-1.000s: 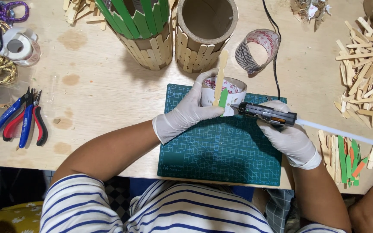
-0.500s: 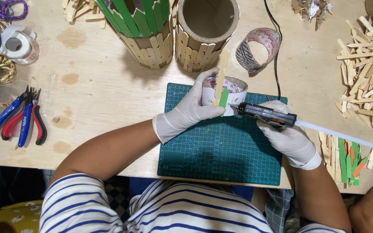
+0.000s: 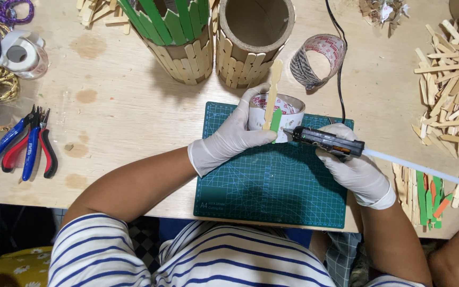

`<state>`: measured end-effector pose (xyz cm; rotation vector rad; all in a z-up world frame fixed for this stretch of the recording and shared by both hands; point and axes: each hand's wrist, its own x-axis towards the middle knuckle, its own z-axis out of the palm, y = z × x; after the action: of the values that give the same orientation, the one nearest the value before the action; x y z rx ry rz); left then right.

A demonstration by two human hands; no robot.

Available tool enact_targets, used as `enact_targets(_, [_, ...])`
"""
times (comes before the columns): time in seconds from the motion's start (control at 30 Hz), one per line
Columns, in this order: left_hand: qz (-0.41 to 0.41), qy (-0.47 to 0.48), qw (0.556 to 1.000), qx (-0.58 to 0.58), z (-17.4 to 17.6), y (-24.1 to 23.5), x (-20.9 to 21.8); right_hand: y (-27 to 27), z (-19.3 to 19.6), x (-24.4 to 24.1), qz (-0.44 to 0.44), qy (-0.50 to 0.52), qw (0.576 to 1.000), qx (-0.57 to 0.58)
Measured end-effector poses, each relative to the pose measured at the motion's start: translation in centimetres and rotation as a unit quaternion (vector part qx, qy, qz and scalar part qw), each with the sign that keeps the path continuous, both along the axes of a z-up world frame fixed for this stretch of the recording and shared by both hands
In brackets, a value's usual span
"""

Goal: Gluing popsicle sticks onto a cylindrical base using a hot glue gun to create a decorative container

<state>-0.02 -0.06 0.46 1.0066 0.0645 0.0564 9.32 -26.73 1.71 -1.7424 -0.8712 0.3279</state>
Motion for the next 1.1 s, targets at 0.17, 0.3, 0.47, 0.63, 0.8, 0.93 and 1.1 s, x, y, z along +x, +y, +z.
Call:
enact_targets(0.17, [-0.005,-0.002,1.0,-0.001,-0.3,0.0,0.1,0.1,0.3,0.1,0.005,-0.017,1.0,-0.001])
enact_targets(0.3, [-0.006,-0.004,1.0,0.0,-0.4,0.1,0.1,0.2,0.2,0.1,0.006,-0.016,1.0,0.006])
enact_targets(0.47, [-0.004,-0.004,1.0,-0.005,-0.2,0.2,0.1,0.4,0.0,-0.3,-0.002,-0.01,1.0,0.026])
enact_targets(0.63, [-0.005,-0.005,1.0,-0.013,0.1,0.2,0.1,0.2,-0.7,-0.1,-0.004,-0.017,0.999,0.037])
enact_targets(0.8, [-0.005,-0.002,1.0,-0.007,-0.4,0.1,0.1,0.4,-1.0,0.0,-0.007,-0.023,0.999,0.033])
enact_targets(0.93, [0.001,-0.007,1.0,0.004,-0.1,0.1,0.0,0.4,-0.2,-0.2,-0.004,-0.016,1.0,0.026])
enact_targets(1.1, [0.0,-0.007,1.0,0.002,-0.5,0.0,0.1,-0.2,-1.7,0.2,-0.012,-0.019,0.999,0.025])
